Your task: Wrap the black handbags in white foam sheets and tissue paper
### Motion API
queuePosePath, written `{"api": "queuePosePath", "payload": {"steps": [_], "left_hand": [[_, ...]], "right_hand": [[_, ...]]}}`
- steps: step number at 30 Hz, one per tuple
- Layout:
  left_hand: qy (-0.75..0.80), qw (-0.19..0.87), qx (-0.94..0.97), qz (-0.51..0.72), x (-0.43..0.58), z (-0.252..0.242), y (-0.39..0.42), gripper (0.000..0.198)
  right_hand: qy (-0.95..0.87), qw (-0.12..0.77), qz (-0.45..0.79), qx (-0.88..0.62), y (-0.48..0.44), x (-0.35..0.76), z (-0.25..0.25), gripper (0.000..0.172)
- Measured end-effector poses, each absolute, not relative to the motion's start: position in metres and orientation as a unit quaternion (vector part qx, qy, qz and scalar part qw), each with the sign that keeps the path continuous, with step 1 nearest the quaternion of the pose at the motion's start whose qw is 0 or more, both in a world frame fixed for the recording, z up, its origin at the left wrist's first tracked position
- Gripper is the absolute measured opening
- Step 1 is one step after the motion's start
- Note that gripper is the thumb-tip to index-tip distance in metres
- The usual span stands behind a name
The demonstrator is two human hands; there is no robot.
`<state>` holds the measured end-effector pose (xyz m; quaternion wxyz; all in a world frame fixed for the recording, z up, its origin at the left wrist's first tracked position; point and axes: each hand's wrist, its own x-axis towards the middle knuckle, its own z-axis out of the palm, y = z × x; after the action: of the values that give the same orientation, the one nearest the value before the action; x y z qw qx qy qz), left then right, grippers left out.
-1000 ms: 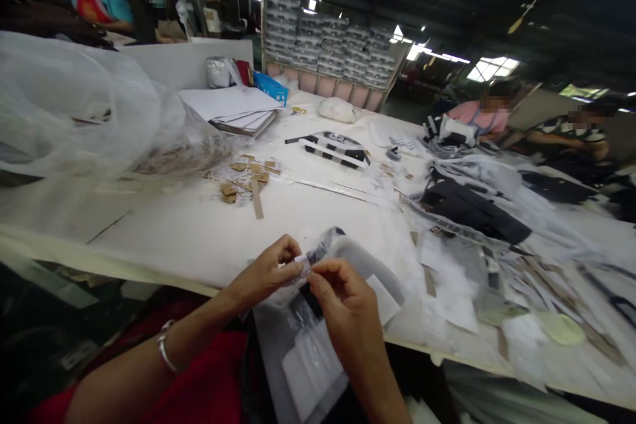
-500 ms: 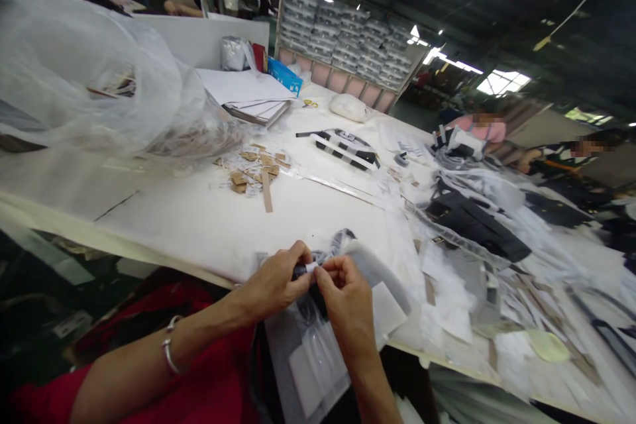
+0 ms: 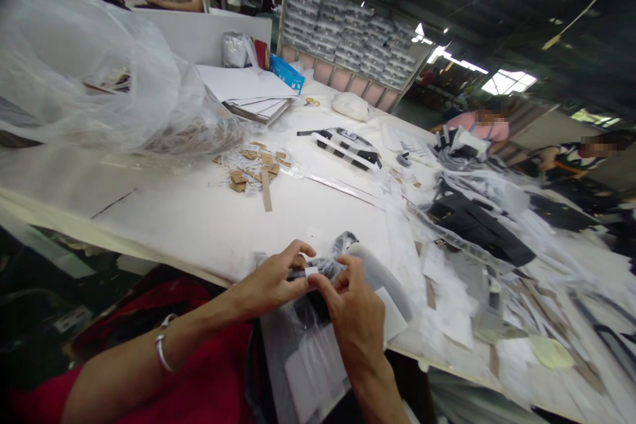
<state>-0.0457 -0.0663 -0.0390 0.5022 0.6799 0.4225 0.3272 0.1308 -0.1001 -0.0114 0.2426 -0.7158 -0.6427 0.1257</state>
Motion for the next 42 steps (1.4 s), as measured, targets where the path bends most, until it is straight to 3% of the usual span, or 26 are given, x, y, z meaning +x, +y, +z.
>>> {"api": "queuePosePath", "payload": {"steps": [2, 5, 8, 12, 18, 22, 24, 27, 29, 33, 39, 42], "left_hand": [[0.398, 0.539, 0.668, 0.323, -0.048, -0.034, -0.063, 0.039], [0.360, 0.591, 0.651, 0.312, -0.053, -0.028, -0.060, 0.048], [0.341, 0.620, 0.636, 0.308, -0.057, -0.026, -0.057, 0.052], [0.333, 0.662, 0.605, 0.293, -0.059, -0.028, -0.052, 0.060], [0.319, 0.703, 0.573, 0.274, -0.055, -0.031, -0.039, 0.070], [0.336, 0.673, 0.577, 0.318, -0.056, -0.034, -0.029, 0.070], [0.365, 0.621, 0.604, 0.340, -0.060, -0.038, -0.025, 0.069], [0.438, 0.520, 0.639, 0.358, -0.069, -0.050, -0.024, 0.064], [0.486, 0.460, 0.648, 0.364, -0.079, -0.061, -0.027, 0.061], [0.524, 0.438, 0.628, 0.372, -0.103, -0.080, -0.040, 0.054], [0.542, 0.532, 0.579, 0.296, -0.119, -0.084, -0.061, 0.046], [0.530, 0.576, 0.558, 0.275, -0.113, -0.085, -0.064, 0.052]], "right_hand": [[-0.707, 0.277, 0.008, -0.651, -0.100, 0.136, -0.009, 0.044], [-0.806, 0.276, -0.085, -0.517, -0.095, 0.143, -0.001, 0.023], [-0.875, 0.213, -0.030, -0.433, -0.085, 0.149, 0.009, 0.021], [-0.903, 0.143, 0.049, -0.402, -0.072, 0.149, 0.018, 0.046], [-0.905, 0.030, 0.013, -0.424, -0.057, 0.130, 0.021, 0.013], [-0.879, -0.001, 0.035, -0.475, -0.031, 0.129, 0.024, 0.012], [-0.853, 0.012, 0.031, -0.521, -0.013, 0.136, 0.022, 0.016], [-0.809, 0.062, -0.015, -0.584, 0.009, 0.153, 0.012, 0.050], [-0.794, 0.092, -0.012, -0.601, 0.013, 0.170, 0.003, 0.060], [-0.746, 0.161, 0.034, -0.646, -0.006, 0.220, -0.010, 0.053], [-0.517, 0.221, 0.078, -0.823, -0.083, 0.319, -0.017, 0.062], [-0.379, 0.241, 0.153, -0.880, -0.132, 0.344, -0.035, 0.057]]}}
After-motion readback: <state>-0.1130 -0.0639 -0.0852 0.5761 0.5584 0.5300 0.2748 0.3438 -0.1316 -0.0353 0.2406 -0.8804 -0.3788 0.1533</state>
